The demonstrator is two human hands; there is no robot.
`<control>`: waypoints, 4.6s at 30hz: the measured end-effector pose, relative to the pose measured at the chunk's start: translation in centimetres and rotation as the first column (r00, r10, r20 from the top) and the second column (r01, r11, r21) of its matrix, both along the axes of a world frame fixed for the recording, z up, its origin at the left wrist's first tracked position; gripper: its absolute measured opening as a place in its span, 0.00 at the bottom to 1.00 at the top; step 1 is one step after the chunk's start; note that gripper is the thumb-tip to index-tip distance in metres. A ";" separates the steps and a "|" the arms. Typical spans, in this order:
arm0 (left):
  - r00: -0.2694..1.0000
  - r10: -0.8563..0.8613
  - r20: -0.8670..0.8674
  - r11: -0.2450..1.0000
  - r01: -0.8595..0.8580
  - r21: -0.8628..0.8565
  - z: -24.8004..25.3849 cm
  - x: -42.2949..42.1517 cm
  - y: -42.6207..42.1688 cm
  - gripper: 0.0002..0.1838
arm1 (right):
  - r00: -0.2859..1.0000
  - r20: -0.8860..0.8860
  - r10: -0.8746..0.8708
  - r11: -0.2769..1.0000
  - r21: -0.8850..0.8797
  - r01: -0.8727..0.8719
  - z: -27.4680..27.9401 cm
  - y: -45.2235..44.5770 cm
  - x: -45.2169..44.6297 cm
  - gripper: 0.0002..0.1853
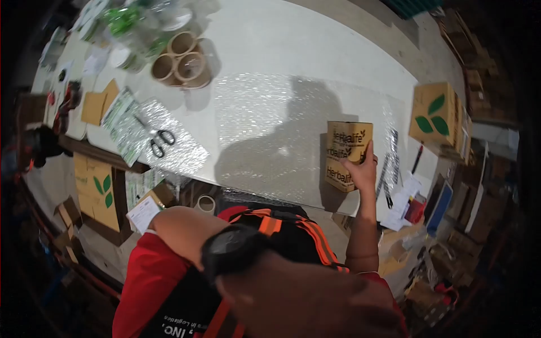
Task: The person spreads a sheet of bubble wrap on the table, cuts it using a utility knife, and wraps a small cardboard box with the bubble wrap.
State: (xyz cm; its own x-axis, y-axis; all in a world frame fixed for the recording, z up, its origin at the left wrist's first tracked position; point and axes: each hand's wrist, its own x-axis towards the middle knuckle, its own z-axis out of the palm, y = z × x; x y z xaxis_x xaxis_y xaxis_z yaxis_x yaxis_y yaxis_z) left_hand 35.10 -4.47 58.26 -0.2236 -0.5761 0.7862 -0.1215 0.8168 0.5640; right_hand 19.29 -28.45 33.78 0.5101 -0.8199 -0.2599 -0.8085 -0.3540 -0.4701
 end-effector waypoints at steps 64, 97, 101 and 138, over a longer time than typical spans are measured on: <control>0.691 0.721 0.049 0.103 -0.177 0.979 -27.9 -16.0 1.8 0.35 | 0.548 0.813 -0.198 0.885 0.389 -0.257 0.3 -0.4 -17.4 0.11; 0.692 0.722 0.015 0.044 -0.068 0.997 -37.6 -3.2 1.6 0.19 | 0.782 0.321 -0.535 0.693 0.696 0.189 -11.3 -4.7 -11.1 0.11; 0.560 0.777 0.287 -0.079 -0.365 0.928 -40.2 -2.2 4.5 0.07 | 0.799 0.354 -0.486 0.687 0.720 0.098 -11.6 -3.5 -8.8 0.10; 0.327 0.775 0.541 -0.245 -0.634 0.734 -38.7 13.3 -13.1 0.13 | 0.612 0.466 -0.639 0.733 0.609 0.302 -14.4 -19.5 -4.2 0.08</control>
State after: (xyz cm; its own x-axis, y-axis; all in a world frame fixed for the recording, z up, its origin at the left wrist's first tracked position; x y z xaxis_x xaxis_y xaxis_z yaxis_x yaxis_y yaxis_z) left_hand 48.38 -17.61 19.61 0.8435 -0.4898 -0.2206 -0.1616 -0.6230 0.7654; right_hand 15.11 -47.92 19.41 0.2546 -0.8668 -0.4287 -0.2583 0.3662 -0.8940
